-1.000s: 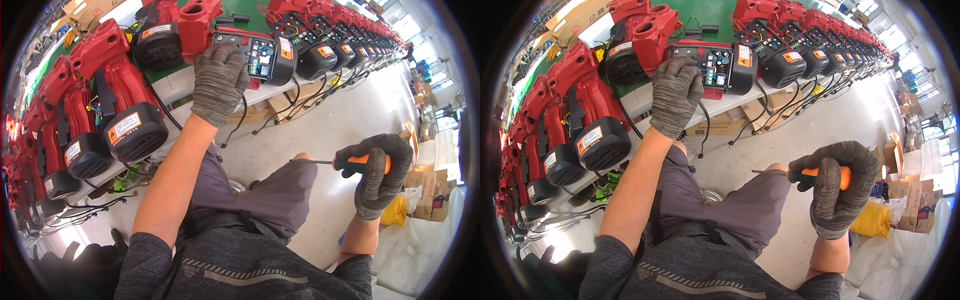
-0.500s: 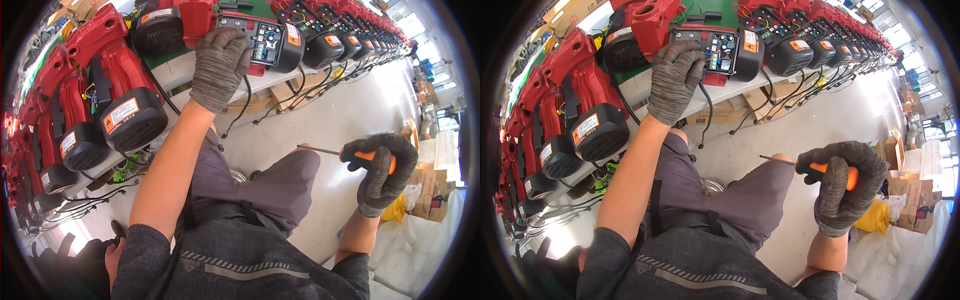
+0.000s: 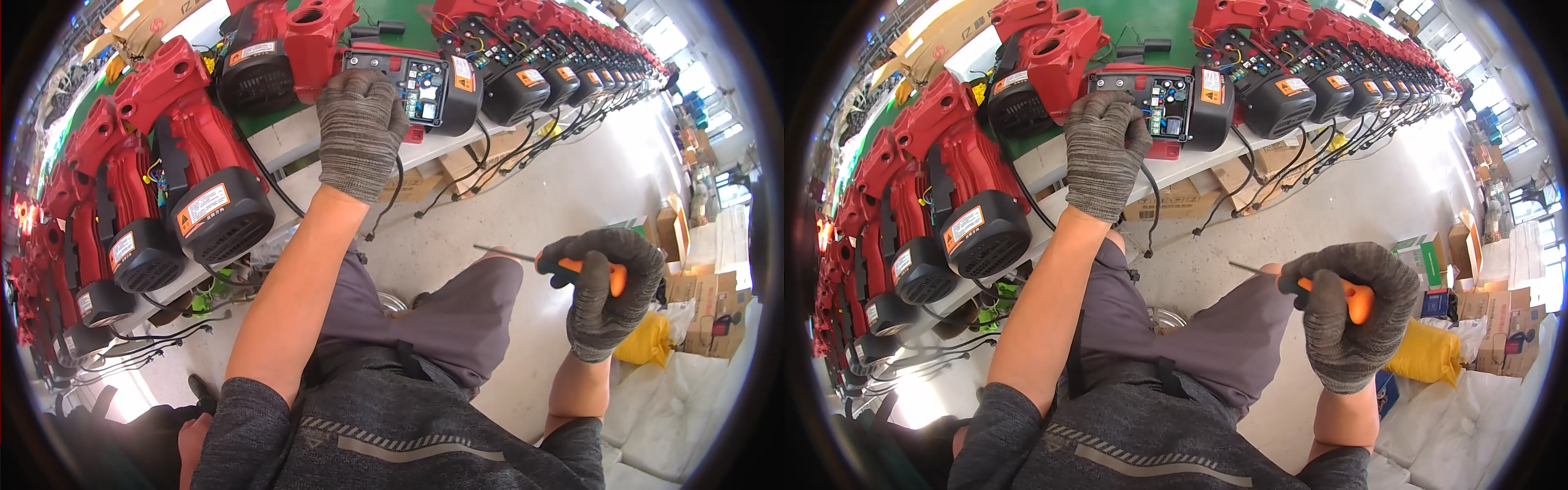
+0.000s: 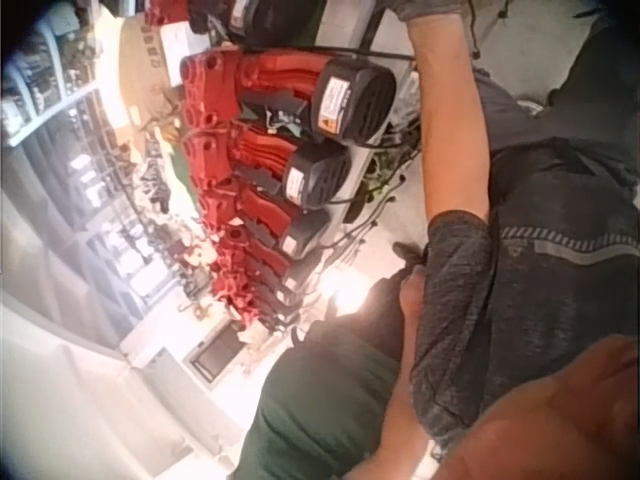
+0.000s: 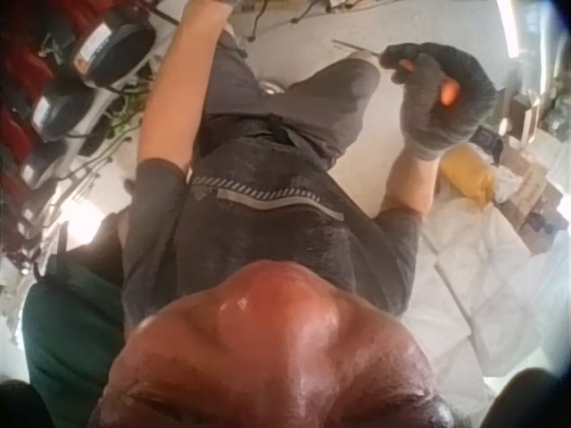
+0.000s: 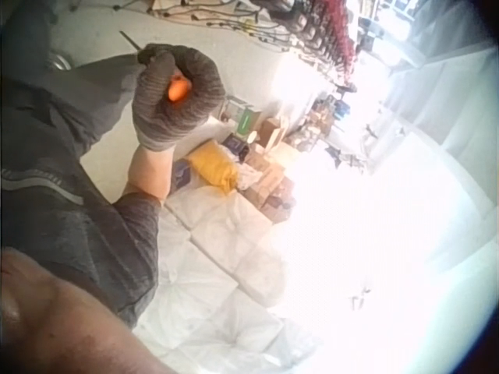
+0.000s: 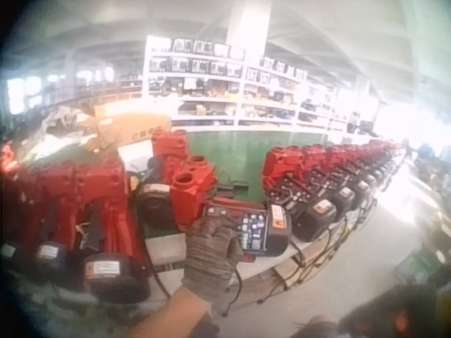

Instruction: The person uses a screwdriver to secure wires into terminals inside several red industrial pump housings lined up on a workbench.

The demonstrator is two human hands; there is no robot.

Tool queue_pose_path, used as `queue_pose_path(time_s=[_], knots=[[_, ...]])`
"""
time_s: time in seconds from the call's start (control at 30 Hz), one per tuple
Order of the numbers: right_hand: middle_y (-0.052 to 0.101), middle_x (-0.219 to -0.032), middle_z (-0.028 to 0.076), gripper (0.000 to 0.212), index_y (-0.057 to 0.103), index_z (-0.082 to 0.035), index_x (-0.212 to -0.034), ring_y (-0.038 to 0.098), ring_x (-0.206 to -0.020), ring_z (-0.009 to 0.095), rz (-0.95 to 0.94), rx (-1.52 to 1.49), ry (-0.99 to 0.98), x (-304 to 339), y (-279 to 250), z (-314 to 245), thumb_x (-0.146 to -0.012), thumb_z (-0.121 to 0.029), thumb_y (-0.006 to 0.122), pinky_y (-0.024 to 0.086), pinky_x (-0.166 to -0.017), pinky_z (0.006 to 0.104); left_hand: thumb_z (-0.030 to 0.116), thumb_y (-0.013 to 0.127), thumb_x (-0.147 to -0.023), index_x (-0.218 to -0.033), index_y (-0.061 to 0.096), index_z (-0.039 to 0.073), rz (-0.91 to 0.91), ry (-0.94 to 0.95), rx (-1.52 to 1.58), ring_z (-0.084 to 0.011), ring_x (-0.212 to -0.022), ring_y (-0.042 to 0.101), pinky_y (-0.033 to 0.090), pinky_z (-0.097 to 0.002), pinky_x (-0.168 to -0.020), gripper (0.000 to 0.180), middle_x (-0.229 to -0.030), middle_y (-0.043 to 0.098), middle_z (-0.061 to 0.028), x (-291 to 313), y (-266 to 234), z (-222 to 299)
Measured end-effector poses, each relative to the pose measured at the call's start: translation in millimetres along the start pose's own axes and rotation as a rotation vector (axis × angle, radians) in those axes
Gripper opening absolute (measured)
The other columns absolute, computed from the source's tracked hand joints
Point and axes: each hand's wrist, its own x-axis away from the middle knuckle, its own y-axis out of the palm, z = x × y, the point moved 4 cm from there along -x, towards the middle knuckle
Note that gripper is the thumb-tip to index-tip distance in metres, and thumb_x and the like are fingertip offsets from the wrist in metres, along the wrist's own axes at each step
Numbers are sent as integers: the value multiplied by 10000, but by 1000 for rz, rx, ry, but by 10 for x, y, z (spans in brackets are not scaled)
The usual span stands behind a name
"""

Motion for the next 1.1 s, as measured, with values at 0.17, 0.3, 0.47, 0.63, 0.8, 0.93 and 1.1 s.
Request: queue_pose_path(time_s=[0.17, 0.3, 0.47, 0.63, 0.8, 0.93, 1.1], knots=[[641, -1065, 206, 522, 471, -76, -1339, 739, -822, 332, 63, 62, -305, -300, 108, -330, -912, 36, 748, 641, -681, 400, 43, 791, -706, -924, 728, 105, 123, -651, 1100, -327, -1052, 625, 490, -459, -942, 236, -1065, 707, -52, 162, 328, -338], [630, -1099, 203, 461, 427, -138, -1397, 729, -909, 342, -27, 134, -507, -554, 294, -515, -1005, 0, 628, 636, -657, 390, 27, 817, -679, -928, 733, 106, 4, -25, 57, -303, -1056, 636, 491, -447, -952, 275, -1060, 714, -43, 23, 22, -53], [624, -1138, 198, 400, 429, -121, -1285, 733, -986, 334, -57, 70, -463, -732, 627, -368, -987, 61, 624, 633, -722, 358, 37, 841, -700, -945, 737, 93, 1, 30, 132, -283, -1084, 637, 493, -432, -976, 272, -1084, 720, -42, 47, -73, -144], [632, -1133, 198, 476, 483, -77, -1240, 725, -999, 334, -44, -4, -415, -737, 723, -246, -884, 128, 723, 606, -857, 439, 51, 815, -745, -973, 746, 90, -49, 33, 147, -271, -1108, 625, 487, -425, -989, 242, -1101, 718, -36, 80, -24, -180], [630, -1146, 200, 452, 477, -66, -1224, 725, -1001, 339, -42, 34, -421, -755, 782, -245, -892, 117, 723, 604, -867, 442, 110, 791, -793, -979, 755, 100, -92, 15, 140, -268, -1131, 613, 476, -430, -1001, 189, -1138, 710, -25, 90, 9, -208], [627, -1155, 199, 452, 468, -67, -1218, 725, -1008, 335, -52, 35, -419, -759, 807, -239, -893, 113, 725, 606, -866, 439, 132, 792, -799, -978, 758, 107, -87, 31, 91, -269, -1130, 611, 472, -446, -999, 184, -1141, 710, -23, 67, -11, -185], [650, -1115, 193, 381, 521, -54, -1123, 725, -1020, 328, -89, 82, -419, -753, 867, -313, -868, 134, 732, 607, -860, 431, 145, 776, -810, -992, 763, 118, -101, 43, 86, -274, -1138, 610, 467, -453, -997, 185, -1149, 711, -19, 36, -43, -135]])
